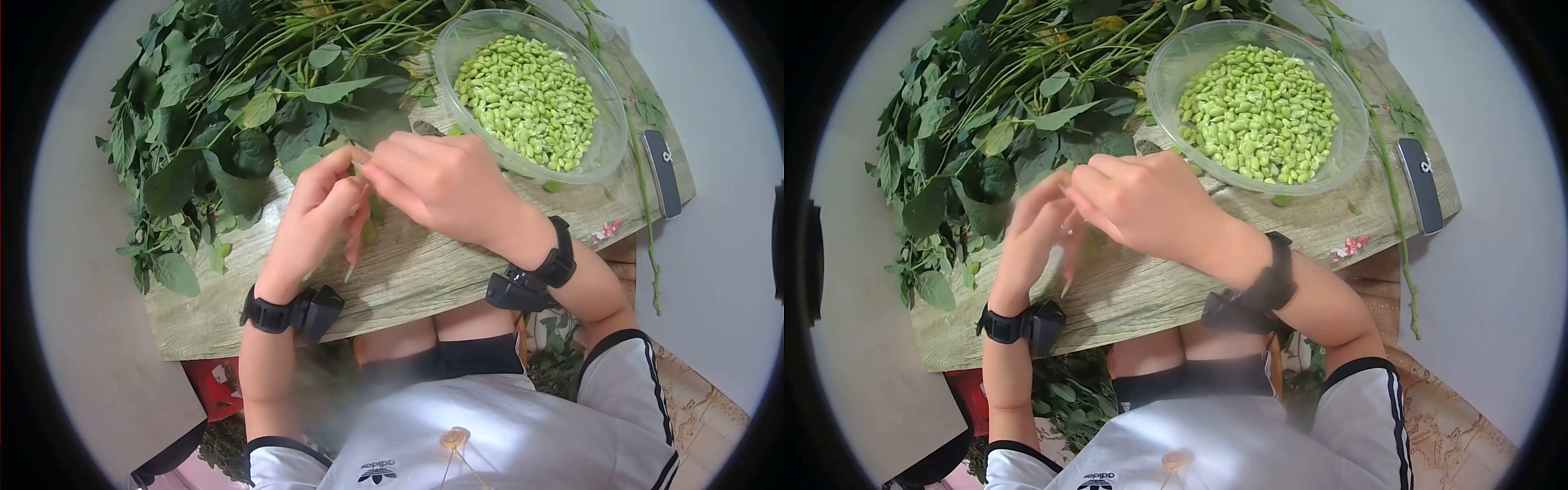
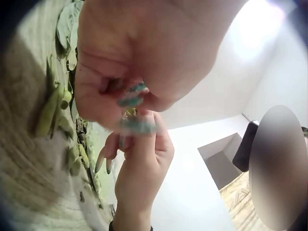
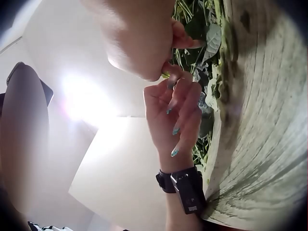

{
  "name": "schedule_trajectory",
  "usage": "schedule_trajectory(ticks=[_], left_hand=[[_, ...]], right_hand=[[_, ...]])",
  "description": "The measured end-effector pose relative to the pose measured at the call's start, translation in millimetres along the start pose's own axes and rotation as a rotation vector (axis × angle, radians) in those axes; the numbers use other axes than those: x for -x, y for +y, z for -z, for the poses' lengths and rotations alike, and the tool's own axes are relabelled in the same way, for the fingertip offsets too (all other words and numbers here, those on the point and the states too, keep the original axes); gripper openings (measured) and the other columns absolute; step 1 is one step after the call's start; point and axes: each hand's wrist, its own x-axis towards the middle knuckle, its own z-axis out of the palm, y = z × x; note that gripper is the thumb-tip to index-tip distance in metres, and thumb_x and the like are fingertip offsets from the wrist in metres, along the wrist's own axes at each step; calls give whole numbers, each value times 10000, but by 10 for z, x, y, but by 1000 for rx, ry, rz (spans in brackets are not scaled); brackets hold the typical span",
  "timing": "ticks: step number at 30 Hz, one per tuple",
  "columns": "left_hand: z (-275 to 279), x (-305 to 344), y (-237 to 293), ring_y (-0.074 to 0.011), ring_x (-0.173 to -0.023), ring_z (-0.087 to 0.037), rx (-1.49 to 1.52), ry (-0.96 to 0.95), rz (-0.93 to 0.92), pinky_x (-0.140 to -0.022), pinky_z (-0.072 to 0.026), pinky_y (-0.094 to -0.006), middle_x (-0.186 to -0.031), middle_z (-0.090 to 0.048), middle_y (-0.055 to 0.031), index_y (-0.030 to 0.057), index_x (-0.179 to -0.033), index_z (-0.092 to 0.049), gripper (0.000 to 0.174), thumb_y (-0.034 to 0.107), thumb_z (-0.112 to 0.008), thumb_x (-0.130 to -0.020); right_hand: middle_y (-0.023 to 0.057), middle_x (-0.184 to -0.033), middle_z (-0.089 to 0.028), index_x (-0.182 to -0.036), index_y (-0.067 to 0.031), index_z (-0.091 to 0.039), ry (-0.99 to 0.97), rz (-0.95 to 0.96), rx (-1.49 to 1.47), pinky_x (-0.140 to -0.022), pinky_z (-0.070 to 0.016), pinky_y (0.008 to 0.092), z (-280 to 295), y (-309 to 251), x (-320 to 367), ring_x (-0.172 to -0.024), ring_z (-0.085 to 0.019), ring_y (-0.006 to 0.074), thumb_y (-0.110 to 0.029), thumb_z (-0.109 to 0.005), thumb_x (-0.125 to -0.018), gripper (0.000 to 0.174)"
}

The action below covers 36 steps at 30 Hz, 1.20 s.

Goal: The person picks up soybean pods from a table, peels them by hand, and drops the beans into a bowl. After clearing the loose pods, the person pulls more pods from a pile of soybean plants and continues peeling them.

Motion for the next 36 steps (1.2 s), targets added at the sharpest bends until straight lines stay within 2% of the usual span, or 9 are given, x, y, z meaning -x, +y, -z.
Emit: schedule_trajectory(ticks=[5,12,14,18,20,23,27,29,36], left_hand=[[-56,19,-32,-41,-456,-347,-82,23,91,-377,-303,-202,-638,-411,52,1,-1087,-541,233,103,-380,-952],[79,-21,-39,-40,-488,-286,-91,-24,0,-383,-282,-218,-629,-354,62,1,-1069,-557,298,136,-324,-941],[90,-20,13,-39,-487,-295,195,-72,130,-388,-283,-219,-635,-354,61,-11,-1088,-565,324,161,-325,-954],[68,-17,18,-30,-494,-324,313,-80,143,-399,-282,-207,-641,-375,61,-8,-1084,-569,276,162,-386,-967],[53,1,-42,-21,-502,-353,42,8,16,-411,-281,-196,-656,-417,60,-3,-1089,-579,230,153,-463,-966],[111,-15,-85,-19,-498,-363,-66,-35,-42,-422,-280,-189,-656,-442,59,-1,-1075,-594,203,106,-491,-937],[104,-21,-76,-20,-486,-336,-186,-50,-50,-422,-271,-193,-629,-442,55,-15,-1041,-600,226,89,-438,-924],[117,-25,-64,-34,-467,-305,-23,-87,62,-412,-259,-202,-591,-411,43,-18,-1006,-604,261,97,-391,-908],[191,-89,-79,-65,-449,-244,442,-197,213,-382,-222,-217,-566,-314,30,-4,-1102,-571,314,108,-349,-910]], right_hand=[[17,-687,-574,-780,-96,-584,-6,11,-24,-471,-463,316,-47,0,26,-579,-611,197,-215,-619,-915,183],[83,-683,-576,-860,-40,-634,7,-171,-193,-495,-432,335,39,-26,-13,-554,-572,233,-133,-654,-903,105],[87,-656,-558,-850,-36,-626,25,-193,-212,-497,-425,336,46,-27,-21,-545,-556,229,-114,-655,-900,97],[91,-660,-561,-837,-37,-621,14,-178,-192,-499,-428,338,63,-28,-27,-548,-561,237,-114,-655,-898,104],[91,-665,-564,-825,-37,-618,3,-175,-194,-499,-431,335,70,-40,-24,-552,-567,241,-117,-658,-897,115],[90,-684,-576,-824,-40,-622,-5,-164,-209,-499,-438,336,70,-42,-17,-562,-579,245,-124,-667,-892,116],[54,-687,-608,-802,-86,-608,-34,-139,-173,-491,-471,364,60,-51,-12,-588,-613,256,-209,-619,-915,167],[84,-714,-596,-830,-45,-627,-25,-106,-193,-501,-445,337,54,-54,-9,-573,-588,250,-130,-675,-885,112],[83,-706,-589,-830,-43,-620,-1,-131,-175,-498,-438,334,76,-31,-10,-567,-579,248,-129,-675,-888,117]])
